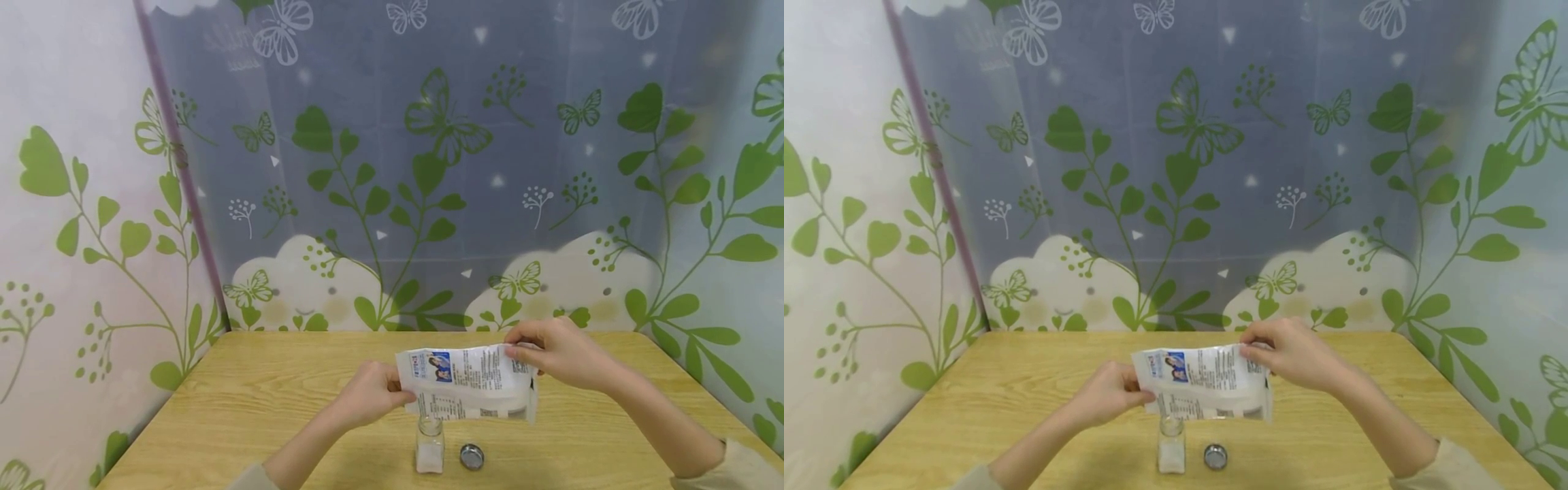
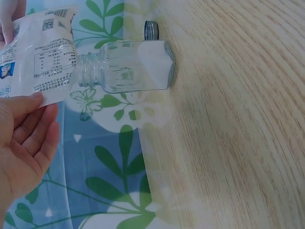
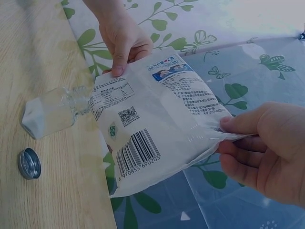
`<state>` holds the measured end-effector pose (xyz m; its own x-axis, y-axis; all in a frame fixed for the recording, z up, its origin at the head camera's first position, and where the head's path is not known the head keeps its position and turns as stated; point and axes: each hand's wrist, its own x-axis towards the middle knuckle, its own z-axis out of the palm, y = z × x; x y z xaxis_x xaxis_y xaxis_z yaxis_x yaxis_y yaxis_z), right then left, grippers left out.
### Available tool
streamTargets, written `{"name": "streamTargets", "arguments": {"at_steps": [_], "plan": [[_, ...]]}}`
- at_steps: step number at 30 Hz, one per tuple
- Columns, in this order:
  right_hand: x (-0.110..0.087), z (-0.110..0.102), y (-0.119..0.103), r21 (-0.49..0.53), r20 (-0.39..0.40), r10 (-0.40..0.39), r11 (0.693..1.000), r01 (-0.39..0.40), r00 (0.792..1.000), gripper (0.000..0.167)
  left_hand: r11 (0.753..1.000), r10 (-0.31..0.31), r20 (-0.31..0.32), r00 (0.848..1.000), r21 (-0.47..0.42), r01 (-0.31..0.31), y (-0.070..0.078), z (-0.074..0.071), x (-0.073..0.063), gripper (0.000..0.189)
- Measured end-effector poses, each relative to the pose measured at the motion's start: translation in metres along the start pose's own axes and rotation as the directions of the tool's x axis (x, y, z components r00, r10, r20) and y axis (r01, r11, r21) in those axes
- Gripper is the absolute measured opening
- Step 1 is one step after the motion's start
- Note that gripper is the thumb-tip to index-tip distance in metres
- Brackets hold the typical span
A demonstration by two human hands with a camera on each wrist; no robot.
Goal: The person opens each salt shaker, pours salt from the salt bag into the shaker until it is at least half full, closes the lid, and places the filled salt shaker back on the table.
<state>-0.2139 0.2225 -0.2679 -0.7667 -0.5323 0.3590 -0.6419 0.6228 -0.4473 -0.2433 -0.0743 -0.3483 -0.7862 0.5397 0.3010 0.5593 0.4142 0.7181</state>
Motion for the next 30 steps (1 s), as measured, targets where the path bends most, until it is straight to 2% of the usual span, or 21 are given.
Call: {"name": "streamTargets", "arguments": {"at_steps": [8, 16, 30], "plan": [[0.0004, 0.0, -0.001, -0.01, -0.013, -0.014, 1.0, 0.014, 1.0, 0.01, 1.0, -0.003, -0.003, 1.0, 0.009, 0.003, -0.0003, -0.0003, -0.0001, 0.016], [0.0015, 0.0, -0.0021, -0.009, 0.002, 0.015, 1.0, -0.015, 1.0, 0.012, 1.0, -0.021, 0.002, 1.0, 0.0, 0.021, 0.0, -0.0003, -0.0011, 0.015], [0.0012, -0.0002, -0.0041, 0.007, 0.011, 0.008, 1.0, -0.008, 1.0, 0.012, 1.0, -0.006, 0.008, 1.0, -0.013, 0.006, 0.0001, -0.0009, -0.0027, 0.017]]}}
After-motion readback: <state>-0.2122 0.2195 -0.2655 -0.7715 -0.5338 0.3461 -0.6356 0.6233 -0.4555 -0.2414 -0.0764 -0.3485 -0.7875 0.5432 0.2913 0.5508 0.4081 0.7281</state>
